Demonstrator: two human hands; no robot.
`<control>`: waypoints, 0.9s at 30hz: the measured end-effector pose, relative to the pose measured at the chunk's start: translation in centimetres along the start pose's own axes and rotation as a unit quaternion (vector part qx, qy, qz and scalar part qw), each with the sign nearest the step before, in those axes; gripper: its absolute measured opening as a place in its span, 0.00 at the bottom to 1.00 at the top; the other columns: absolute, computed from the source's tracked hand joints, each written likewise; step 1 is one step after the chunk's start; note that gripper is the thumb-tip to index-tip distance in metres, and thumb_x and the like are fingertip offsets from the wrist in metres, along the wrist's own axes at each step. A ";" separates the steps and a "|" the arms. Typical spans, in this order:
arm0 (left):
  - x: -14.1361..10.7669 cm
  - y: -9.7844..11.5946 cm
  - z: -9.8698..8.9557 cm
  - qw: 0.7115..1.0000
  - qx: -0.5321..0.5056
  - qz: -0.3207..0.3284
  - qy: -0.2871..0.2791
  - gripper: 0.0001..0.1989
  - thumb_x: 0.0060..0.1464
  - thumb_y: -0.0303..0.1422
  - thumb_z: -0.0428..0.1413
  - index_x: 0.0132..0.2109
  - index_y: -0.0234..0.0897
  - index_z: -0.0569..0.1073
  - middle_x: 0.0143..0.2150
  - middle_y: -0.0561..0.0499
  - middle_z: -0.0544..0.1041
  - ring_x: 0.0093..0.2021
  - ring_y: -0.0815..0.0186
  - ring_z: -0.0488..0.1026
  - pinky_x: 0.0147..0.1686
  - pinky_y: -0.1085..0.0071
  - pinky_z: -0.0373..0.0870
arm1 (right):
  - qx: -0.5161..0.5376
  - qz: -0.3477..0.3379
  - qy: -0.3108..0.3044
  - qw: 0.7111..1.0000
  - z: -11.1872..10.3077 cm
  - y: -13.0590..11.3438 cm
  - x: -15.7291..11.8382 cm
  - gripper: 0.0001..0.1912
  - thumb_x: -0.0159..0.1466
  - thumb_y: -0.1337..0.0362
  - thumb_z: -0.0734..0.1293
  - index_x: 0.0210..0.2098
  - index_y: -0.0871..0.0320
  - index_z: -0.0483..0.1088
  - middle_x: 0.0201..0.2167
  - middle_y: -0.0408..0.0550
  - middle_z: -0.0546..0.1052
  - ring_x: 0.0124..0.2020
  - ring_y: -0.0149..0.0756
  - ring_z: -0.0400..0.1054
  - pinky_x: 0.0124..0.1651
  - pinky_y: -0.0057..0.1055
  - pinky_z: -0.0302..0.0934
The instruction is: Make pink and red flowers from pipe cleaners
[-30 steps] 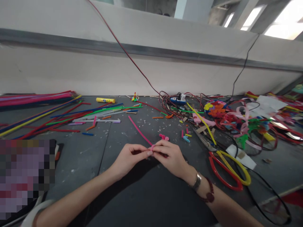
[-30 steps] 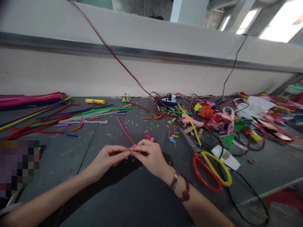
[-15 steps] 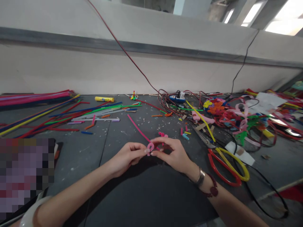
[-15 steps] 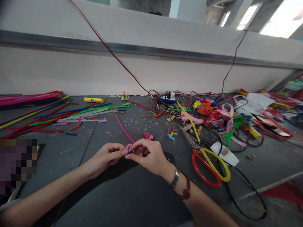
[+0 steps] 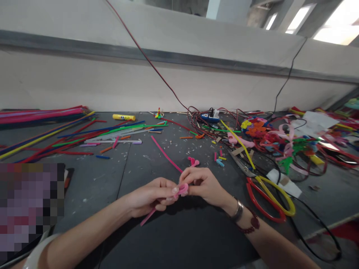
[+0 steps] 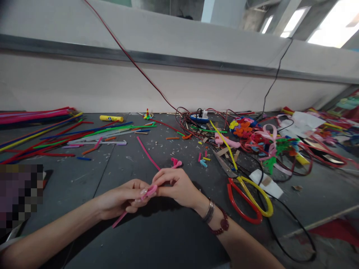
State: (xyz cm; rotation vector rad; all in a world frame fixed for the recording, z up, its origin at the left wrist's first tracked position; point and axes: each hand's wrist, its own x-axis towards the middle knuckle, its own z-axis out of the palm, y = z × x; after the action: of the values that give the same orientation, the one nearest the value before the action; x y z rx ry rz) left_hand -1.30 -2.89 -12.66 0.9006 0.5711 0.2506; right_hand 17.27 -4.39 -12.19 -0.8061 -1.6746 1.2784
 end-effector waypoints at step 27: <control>0.7 -0.9 -0.1 0.724 0.548 0.308 0.283 0.08 0.55 0.31 0.51 0.33 0.35 0.74 0.26 0.52 0.73 0.25 0.72 0.66 0.26 0.76 0.61 | -0.012 0.188 0.147 0.971 0.5 1.5 0.7 0.15 0.49 0.54 0.69 0.21 0.62 0.71 0.16 0.40 0.68 0.16 0.23 0.60 0.21 0.22 0.56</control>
State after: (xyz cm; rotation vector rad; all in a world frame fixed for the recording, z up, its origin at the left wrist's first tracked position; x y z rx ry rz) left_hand -0.80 -3.09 -13.63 2.2322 1.0008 0.8672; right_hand 16.50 -3.62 -13.48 -1.3054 -1.3424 1.3124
